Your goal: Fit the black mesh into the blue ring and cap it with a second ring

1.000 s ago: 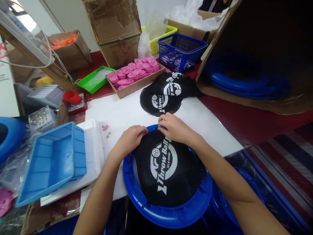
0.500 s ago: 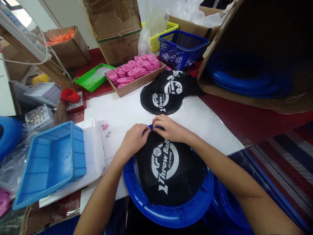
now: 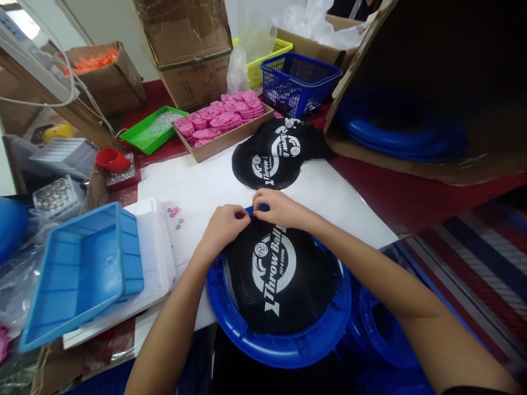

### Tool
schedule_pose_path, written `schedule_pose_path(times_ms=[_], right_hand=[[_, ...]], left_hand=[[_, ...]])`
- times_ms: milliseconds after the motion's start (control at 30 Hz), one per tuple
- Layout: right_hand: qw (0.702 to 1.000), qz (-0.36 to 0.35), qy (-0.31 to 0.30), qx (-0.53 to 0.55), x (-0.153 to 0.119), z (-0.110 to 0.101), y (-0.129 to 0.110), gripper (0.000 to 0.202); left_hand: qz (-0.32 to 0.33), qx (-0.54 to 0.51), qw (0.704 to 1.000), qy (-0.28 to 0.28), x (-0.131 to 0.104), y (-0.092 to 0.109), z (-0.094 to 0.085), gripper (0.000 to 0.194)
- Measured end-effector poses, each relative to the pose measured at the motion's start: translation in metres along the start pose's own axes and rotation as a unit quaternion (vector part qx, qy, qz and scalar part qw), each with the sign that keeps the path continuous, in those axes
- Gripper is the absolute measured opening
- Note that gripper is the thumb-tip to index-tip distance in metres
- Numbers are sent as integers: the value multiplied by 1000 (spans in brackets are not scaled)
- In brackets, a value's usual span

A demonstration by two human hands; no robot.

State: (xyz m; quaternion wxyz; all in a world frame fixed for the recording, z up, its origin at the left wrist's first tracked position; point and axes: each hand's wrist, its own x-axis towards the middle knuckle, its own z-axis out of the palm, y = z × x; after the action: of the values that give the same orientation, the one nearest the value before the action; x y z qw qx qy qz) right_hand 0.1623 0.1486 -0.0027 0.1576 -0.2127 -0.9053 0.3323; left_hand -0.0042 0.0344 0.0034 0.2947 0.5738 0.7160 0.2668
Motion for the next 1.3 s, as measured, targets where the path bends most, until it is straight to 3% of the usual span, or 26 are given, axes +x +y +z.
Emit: schedule_pose_path(times_ms=[100, 233, 367, 467, 667, 900, 967, 1100, 1300], right_hand=[[999, -4, 0, -36, -18, -16, -8, 6], [992, 31, 16, -119, -73, -28, -20, 16], [981, 70, 20, -180, -124, -21, -24, 30], [982, 74, 27, -173, -136, -13, -22, 34], [992, 79, -1, -98, -119, -17, -10, 35], [994, 51, -90, -47, -107, -47, -6, 40], [994, 35, -86, -53, -98, -51, -10, 34], [997, -5, 12, -73, -69, -35, -21, 21], [996, -3, 15, -92, -34, 7, -25, 9]], left_hand=[[4, 24, 1000, -4, -8, -4, -8, 20], [-21, 147, 989, -1, -30, -12, -25, 24], [-73, 292, 953, -26, -51, -16, -42, 24], [-61, 317, 945, -59, -57, -14, -50, 23], [67, 260, 963, -3, -40, -4, -40, 29], [97, 159, 982, -16, -27, -6, -24, 26], [97, 136, 985, -31, -26, -8, -22, 27], [85, 65, 993, -47, -23, -12, -21, 23], [65, 34, 997, -39, -17, -17, -15, 15]])
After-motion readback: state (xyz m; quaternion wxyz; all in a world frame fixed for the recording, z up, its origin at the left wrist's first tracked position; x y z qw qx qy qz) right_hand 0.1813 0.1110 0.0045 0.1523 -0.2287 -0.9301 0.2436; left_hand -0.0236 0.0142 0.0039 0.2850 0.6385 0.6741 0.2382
